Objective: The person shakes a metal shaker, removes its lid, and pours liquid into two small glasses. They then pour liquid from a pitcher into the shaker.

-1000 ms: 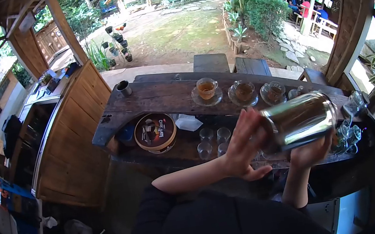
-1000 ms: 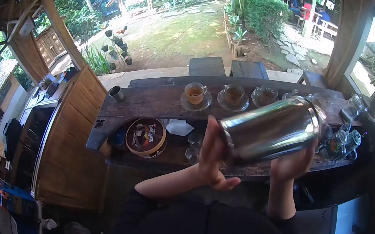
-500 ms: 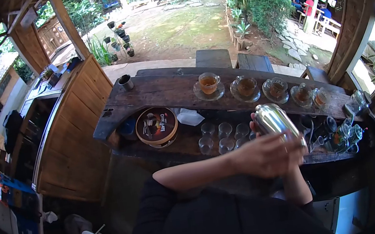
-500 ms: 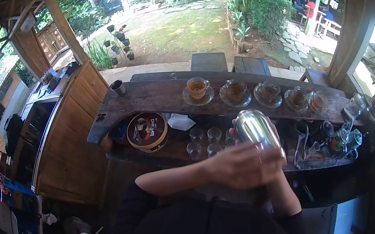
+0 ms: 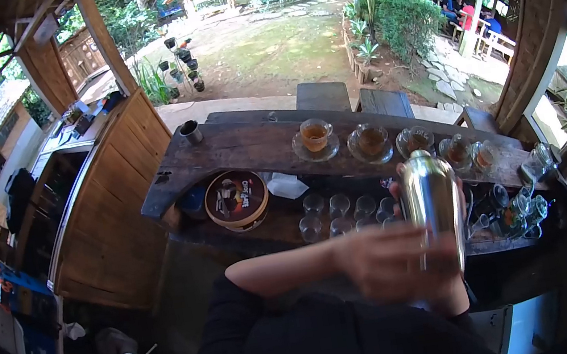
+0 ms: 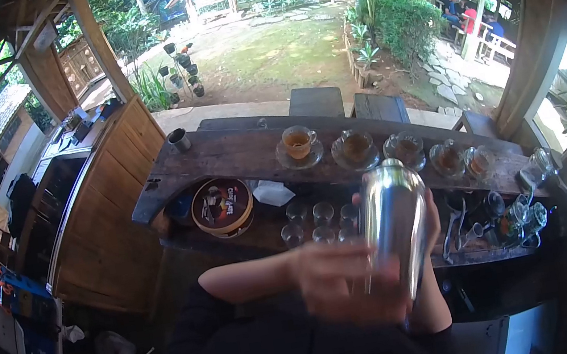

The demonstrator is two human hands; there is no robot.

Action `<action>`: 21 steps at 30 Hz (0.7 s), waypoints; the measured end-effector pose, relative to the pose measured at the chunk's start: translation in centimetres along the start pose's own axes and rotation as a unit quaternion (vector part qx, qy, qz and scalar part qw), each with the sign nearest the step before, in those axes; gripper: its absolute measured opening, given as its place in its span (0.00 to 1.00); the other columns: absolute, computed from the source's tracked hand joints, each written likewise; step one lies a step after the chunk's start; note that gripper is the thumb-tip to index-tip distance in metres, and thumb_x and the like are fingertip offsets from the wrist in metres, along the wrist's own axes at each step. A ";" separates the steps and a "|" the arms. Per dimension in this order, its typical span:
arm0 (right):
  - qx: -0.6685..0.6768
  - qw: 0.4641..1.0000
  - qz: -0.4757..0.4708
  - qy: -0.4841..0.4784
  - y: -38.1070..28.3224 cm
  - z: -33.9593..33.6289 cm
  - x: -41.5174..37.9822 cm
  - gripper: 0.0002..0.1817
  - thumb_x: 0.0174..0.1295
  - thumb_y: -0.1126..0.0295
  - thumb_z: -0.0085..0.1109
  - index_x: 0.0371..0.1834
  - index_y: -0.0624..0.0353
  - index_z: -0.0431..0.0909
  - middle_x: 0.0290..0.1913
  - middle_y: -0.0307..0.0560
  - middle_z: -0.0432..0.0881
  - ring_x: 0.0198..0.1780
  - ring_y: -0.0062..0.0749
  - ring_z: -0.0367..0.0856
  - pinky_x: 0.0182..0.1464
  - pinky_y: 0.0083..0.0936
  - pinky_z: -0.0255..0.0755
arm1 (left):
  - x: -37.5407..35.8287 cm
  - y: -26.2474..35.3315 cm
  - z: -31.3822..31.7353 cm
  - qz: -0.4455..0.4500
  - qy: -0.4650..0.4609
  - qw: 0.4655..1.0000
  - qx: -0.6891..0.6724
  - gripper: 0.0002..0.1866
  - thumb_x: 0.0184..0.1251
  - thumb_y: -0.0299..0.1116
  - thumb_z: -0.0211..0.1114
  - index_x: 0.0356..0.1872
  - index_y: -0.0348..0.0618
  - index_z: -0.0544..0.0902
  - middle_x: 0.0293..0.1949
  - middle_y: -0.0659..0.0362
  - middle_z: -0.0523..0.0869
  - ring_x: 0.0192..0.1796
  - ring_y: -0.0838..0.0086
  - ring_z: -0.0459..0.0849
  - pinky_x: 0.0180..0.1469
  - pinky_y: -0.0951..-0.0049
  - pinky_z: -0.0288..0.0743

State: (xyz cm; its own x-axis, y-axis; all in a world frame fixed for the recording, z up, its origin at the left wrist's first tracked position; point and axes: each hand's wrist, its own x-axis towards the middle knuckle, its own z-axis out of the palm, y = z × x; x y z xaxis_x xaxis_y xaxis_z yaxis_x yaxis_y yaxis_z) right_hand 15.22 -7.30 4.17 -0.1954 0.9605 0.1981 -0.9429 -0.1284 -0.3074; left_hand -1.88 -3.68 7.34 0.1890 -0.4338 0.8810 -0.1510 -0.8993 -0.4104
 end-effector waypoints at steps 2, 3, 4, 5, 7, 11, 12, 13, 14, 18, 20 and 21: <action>-0.006 0.983 -0.058 -0.172 2.0 0.9 0.5 0.47 0.64 0.40 0.54 0.74 0.65 0.53 0.69 0.68 0.58 0.65 0.63 0.67 0.51 0.63 0.79 | 1.0 2.1 -0.6 0.100 0.055 0.993 -0.016 0.14 0.66 0.26 0.60 0.51 0.48 0.86 0.55 0.62 0.85 0.63 0.72 0.79 0.67 0.59 0.74; 0.005 0.976 -0.025 -0.218 1.7 0.3 1.4 0.47 0.63 0.42 0.57 0.75 0.64 0.50 0.70 0.66 0.53 0.67 0.66 0.63 0.49 0.68 0.78 | 1.0 2.3 -0.6 0.098 0.021 0.995 -0.003 0.14 0.66 0.27 0.60 0.50 0.48 0.86 0.55 0.62 0.85 0.63 0.70 0.79 0.66 0.59 0.74; -0.018 0.981 -0.007 -0.193 1.4 0.1 1.5 0.45 0.67 0.42 0.52 0.75 0.64 0.51 0.70 0.64 0.58 0.67 0.62 0.64 0.52 0.63 0.79 | 0.9 2.5 -0.7 0.094 -0.014 0.995 0.008 0.13 0.67 0.27 0.60 0.50 0.47 0.86 0.55 0.62 0.85 0.63 0.68 0.79 0.66 0.59 0.74; -0.004 0.995 0.003 -0.095 0.8 -0.7 2.0 0.43 0.68 0.42 0.49 0.74 0.64 0.52 0.69 0.63 0.60 0.67 0.60 0.65 0.53 0.59 0.80 | -0.7 2.4 0.0 -0.059 -0.073 0.993 -0.076 0.13 0.67 0.28 0.60 0.49 0.47 0.86 0.56 0.62 0.85 0.64 0.65 0.79 0.66 0.60 0.74; 0.120 0.991 0.044 0.049 0.0 -1.4 2.2 0.40 0.71 0.41 0.42 0.72 0.65 0.56 0.67 0.63 0.67 0.65 0.55 0.70 0.55 0.48 0.81 | -2.4 -0.2 1.3 -0.140 -0.093 0.981 -0.095 0.12 0.67 0.30 0.60 0.48 0.47 0.85 0.56 0.62 0.85 0.64 0.61 0.79 0.66 0.59 0.74; -0.016 0.998 -0.009 0.067 1.9 0.0 0.9 0.41 0.68 0.41 0.47 0.71 0.65 0.57 0.65 0.66 0.68 0.62 0.56 0.73 0.53 0.52 0.81 | -0.6 -0.6 -0.4 -0.002 -0.024 1.000 0.012 0.11 0.67 0.33 0.59 0.48 0.48 0.85 0.55 0.63 0.84 0.63 0.63 0.80 0.67 0.58 0.73; -0.009 1.000 0.002 -0.014 2.5 -0.1 0.8 0.42 0.68 0.39 0.45 0.72 0.64 0.57 0.66 0.67 0.66 0.63 0.56 0.72 0.51 0.54 0.82 | -0.4 0.6 -0.6 0.053 0.009 0.998 0.018 0.11 0.68 0.32 0.59 0.48 0.49 0.85 0.55 0.63 0.84 0.62 0.65 0.80 0.67 0.58 0.73; -0.027 0.997 0.010 -0.069 2.5 -0.8 1.2 0.42 0.69 0.39 0.44 0.72 0.64 0.57 0.67 0.66 0.65 0.63 0.56 0.72 0.51 0.55 0.82 | -0.3 0.9 -0.7 0.054 0.008 0.998 0.016 0.11 0.68 0.32 0.59 0.48 0.49 0.85 0.55 0.63 0.84 0.62 0.65 0.80 0.67 0.58 0.73; -0.045 0.992 0.016 -0.121 2.2 -1.2 1.7 0.42 0.69 0.38 0.44 0.73 0.64 0.56 0.68 0.65 0.64 0.63 0.56 0.71 0.51 0.56 0.82 | -0.2 1.4 -1.0 0.054 -0.045 0.997 0.008 0.12 0.68 0.32 0.58 0.49 0.49 0.85 0.55 0.63 0.84 0.62 0.66 0.80 0.67 0.58 0.72; 0.152 0.986 0.051 0.050 0.3 -2.9 3.1 0.41 0.70 0.40 0.42 0.71 0.66 0.59 0.68 0.64 0.66 0.67 0.56 0.70 0.58 0.52 0.79 | -1.7 -2.6 0.3 -0.075 -0.153 0.985 -0.040 0.13 0.70 0.33 0.57 0.53 0.54 0.82 0.58 0.67 0.83 0.62 0.68 0.80 0.67 0.58 0.73; -0.027 0.996 -0.028 0.086 0.9 -1.6 2.5 0.41 0.69 0.40 0.43 0.70 0.67 0.60 0.68 0.67 0.67 0.65 0.56 0.72 0.57 0.49 0.79 | -2.2 -2.0 0.4 -0.040 -0.060 0.997 -0.015 0.13 0.70 0.33 0.57 0.53 0.55 0.82 0.59 0.67 0.82 0.63 0.68 0.80 0.66 0.57 0.74; -0.058 0.998 -0.012 0.019 1.3 -1.0 2.0 0.41 0.68 0.40 0.44 0.71 0.68 0.59 0.67 0.70 0.66 0.63 0.59 0.74 0.55 0.47 0.81 | -2.2 -1.5 0.3 -0.008 0.034 0.999 0.010 0.13 0.70 0.33 0.57 0.52 0.55 0.82 0.60 0.68 0.81 0.63 0.68 0.80 0.65 0.57 0.75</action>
State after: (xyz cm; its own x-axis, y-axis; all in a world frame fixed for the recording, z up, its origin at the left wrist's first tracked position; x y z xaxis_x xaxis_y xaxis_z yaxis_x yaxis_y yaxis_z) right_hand 13.81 -5.27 3.27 -0.1609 0.9720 0.1711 -0.9087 -0.0782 -0.4100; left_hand -1.74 -1.37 5.94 0.1240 -0.4150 0.9013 -0.1286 -0.9074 -0.4001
